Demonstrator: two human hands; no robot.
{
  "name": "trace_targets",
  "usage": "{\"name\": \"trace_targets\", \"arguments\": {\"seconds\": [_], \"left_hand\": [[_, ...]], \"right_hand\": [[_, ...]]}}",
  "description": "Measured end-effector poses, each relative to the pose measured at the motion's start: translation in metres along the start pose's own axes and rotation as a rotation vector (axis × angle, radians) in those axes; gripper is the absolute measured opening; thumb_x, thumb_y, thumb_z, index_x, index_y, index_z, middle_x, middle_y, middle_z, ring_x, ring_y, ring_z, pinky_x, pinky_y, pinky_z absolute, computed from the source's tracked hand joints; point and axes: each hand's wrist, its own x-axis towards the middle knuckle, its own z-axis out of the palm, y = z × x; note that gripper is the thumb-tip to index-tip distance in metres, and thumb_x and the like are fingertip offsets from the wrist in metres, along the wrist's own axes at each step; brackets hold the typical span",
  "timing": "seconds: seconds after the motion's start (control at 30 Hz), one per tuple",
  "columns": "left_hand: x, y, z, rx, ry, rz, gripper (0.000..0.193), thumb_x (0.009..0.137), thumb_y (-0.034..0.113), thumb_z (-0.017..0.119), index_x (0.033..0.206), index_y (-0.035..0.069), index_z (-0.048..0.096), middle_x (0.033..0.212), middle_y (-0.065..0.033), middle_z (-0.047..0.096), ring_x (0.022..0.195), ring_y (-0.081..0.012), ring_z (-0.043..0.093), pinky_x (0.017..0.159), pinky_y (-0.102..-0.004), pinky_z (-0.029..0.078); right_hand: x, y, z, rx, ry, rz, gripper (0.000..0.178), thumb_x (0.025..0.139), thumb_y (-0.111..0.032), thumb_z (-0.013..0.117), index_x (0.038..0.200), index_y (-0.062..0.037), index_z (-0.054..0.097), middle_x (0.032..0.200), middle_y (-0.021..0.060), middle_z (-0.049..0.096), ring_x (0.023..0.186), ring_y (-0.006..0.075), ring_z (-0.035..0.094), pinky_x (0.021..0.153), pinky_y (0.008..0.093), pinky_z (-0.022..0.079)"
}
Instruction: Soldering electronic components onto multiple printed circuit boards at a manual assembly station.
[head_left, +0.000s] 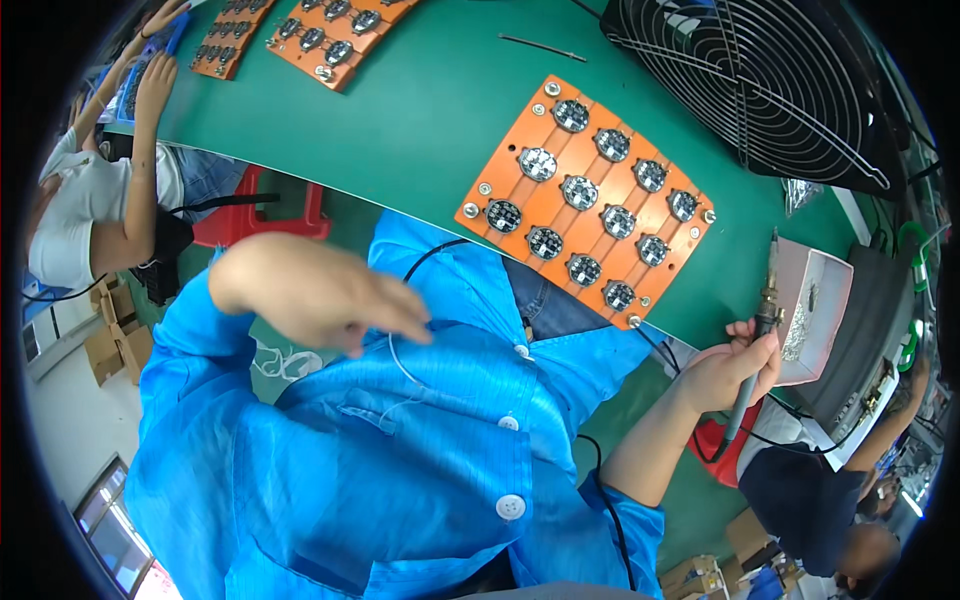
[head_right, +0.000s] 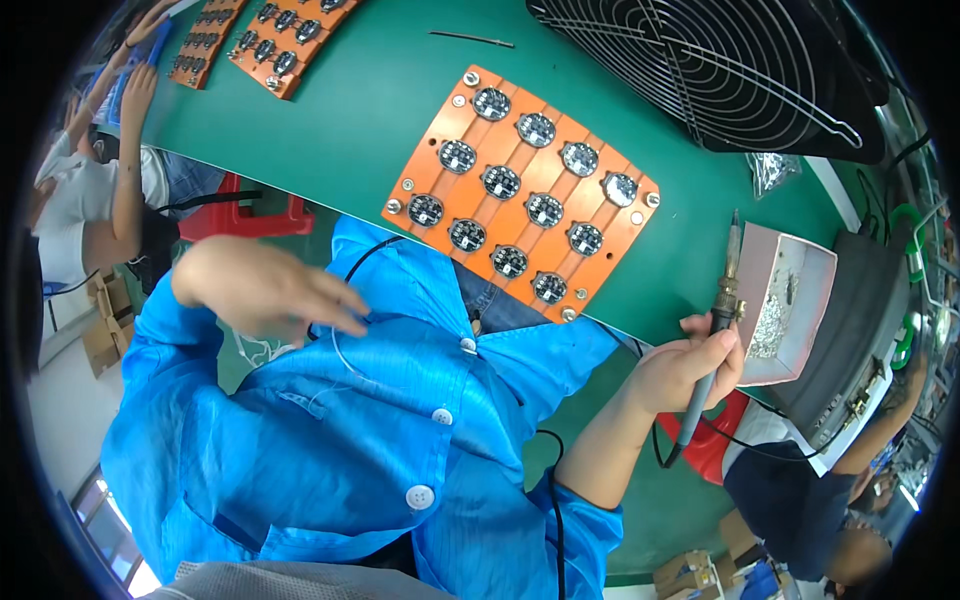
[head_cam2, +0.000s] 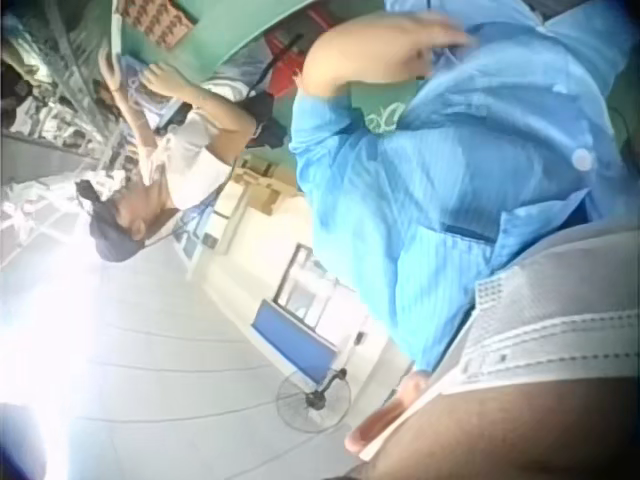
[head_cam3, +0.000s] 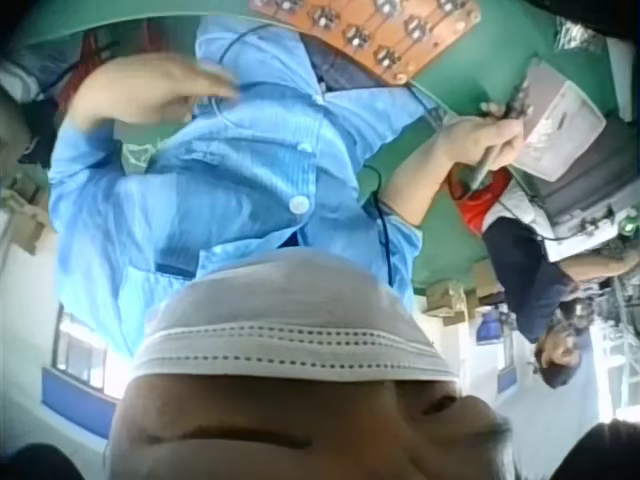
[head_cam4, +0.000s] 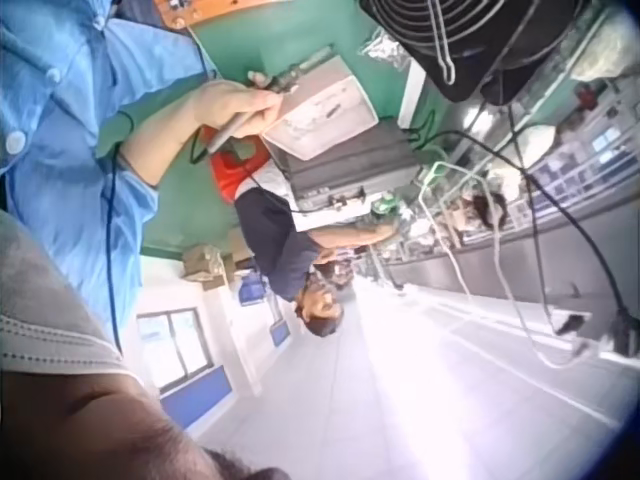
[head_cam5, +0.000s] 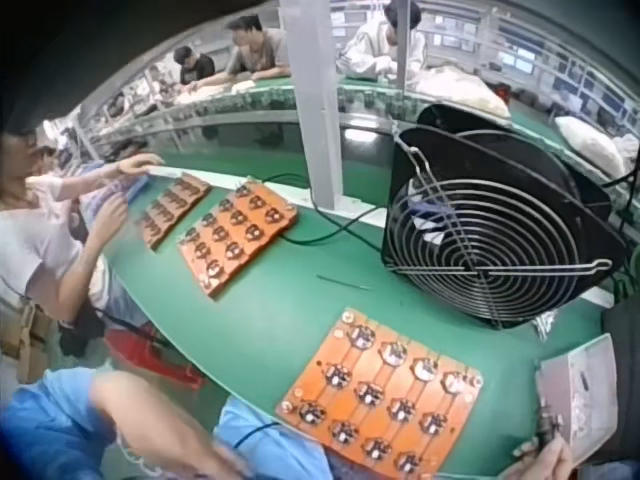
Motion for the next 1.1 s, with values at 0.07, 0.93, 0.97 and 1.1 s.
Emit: {"name": "trace_targets", "arguments": {"seconds": [0.07, 0.93, 0.97, 1.1], "left_hand": [[0.003, -0.005, 0.012, -0.052, -0.073, 0.057, 0.017, 0.092, 0.014, 0.073, 0.105, 0.003, 0.073, 0.105, -0.0109, 0.073, 0.092, -0.0306, 0.070, 0.080, -0.0400, 0.056], [0.173, 0.034, -0.053, 0.956, 0.377, 0.214, 0.013, 0.079, 0.017, 0.068, 0.090, 0.009, 0.070, 0.097, -0.0009, 0.062, 0.093, -0.0163, 0.066, 0.061, -0.0311, 0.054], [0.177, 0.034, -0.054, 1.001, 0.372, 0.215, 0.014, 0.079, 0.017, 0.068, 0.090, 0.008, 0.070, 0.097, -0.0007, 0.062, 0.093, -0.0155, 0.066, 0.060, -0.0304, 0.054], [0.184, 0.043, -0.055, 0.990, 0.297, 0.149, 0.018, 0.080, 0.017, 0.068, 0.094, 0.007, 0.069, 0.093, -0.0017, 0.064, 0.092, -0.0167, 0.068, 0.063, -0.0314, 0.055]], "right_hand": [[0.001, 0.000, 0.000, 0.030, -0.002, 0.016, 0.026, 0.104, -0.018, 0.058, 0.104, 0.0087, 0.059, 0.085, 0.0198, 0.067, 0.070, 0.0190, 0.064, 0.062, 0.0287, 0.053], [0.023, -0.015, -0.022, 0.021, -0.237, -0.036, 0.034, 0.104, -0.028, 0.047, 0.104, 0.0045, 0.057, 0.069, 0.0235, 0.061, 0.054, 0.0262, 0.058, 0.054, 0.0365, 0.049], [0.021, -0.015, -0.022, 0.028, -0.237, -0.040, 0.034, 0.103, -0.028, 0.045, 0.104, 0.0046, 0.057, 0.068, 0.0237, 0.061, 0.053, 0.0272, 0.058, 0.054, 0.0365, 0.050], [0.017, -0.015, -0.024, -0.005, -0.185, 0.007, 0.036, 0.103, -0.029, 0.045, 0.102, 0.0060, 0.056, 0.066, 0.0237, 0.061, 0.053, 0.0274, 0.057, 0.053, 0.0363, 0.049]]}}
